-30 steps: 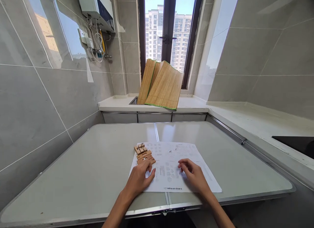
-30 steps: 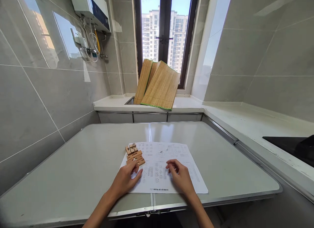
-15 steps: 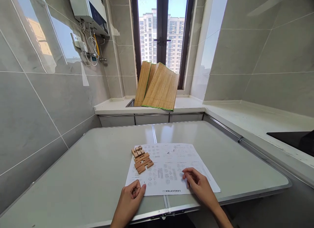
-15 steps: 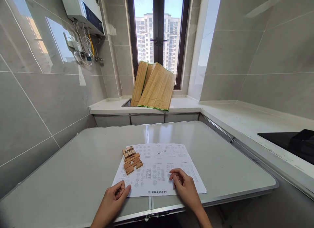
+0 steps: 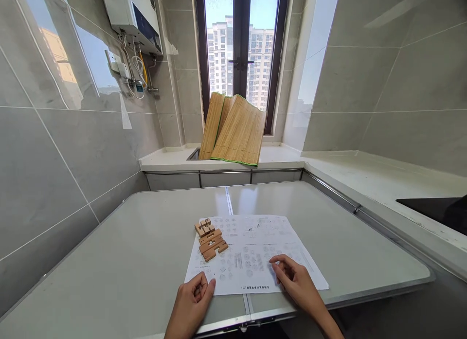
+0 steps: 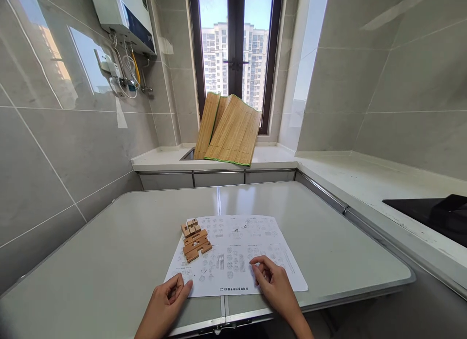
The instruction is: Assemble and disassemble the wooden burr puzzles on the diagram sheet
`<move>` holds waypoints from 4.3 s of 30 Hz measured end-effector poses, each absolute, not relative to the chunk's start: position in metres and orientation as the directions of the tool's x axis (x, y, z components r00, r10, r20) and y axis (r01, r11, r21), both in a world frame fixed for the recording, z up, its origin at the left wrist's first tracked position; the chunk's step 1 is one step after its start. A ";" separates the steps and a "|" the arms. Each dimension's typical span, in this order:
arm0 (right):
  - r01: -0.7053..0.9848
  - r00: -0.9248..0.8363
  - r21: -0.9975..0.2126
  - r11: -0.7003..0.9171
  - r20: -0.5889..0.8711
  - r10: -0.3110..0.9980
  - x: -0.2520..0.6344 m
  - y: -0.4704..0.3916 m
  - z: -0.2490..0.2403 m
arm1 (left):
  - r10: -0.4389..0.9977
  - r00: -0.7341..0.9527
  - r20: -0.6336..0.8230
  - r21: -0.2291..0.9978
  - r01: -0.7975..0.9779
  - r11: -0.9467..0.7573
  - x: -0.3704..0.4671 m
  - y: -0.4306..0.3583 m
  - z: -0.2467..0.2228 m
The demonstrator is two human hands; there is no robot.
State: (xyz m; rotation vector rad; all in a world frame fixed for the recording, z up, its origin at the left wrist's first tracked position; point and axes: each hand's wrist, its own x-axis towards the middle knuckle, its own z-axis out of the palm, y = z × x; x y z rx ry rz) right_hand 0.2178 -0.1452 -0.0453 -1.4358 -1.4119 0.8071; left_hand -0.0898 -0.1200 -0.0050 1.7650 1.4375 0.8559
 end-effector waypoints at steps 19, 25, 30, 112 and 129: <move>0.380 0.130 -0.921 0.090 0.150 0.980 0.216 -0.142 -0.049 | 0.985 0.144 0.092 0.834 0.530 -0.155 -0.091 -0.119 -0.006; 0.394 0.133 -0.914 0.098 0.162 0.978 0.217 -0.141 -0.050 | 0.985 0.140 0.097 0.830 0.535 -0.157 -0.091 -0.120 -0.005; 0.404 0.148 -0.907 0.116 0.190 0.971 0.215 -0.143 -0.045 | 0.985 0.139 0.107 0.822 0.545 -0.166 -0.089 -0.121 -0.002; 0.587 0.185 -0.799 0.134 0.293 0.938 0.212 -0.132 -0.051 | 0.642 0.763 0.072 0.924 0.192 -0.331 -0.003 -0.011 0.021; 0.323 0.345 -0.931 0.169 0.282 0.895 0.217 -0.137 -0.043 | 0.702 0.682 0.206 0.791 0.306 -0.529 0.020 -0.040 0.000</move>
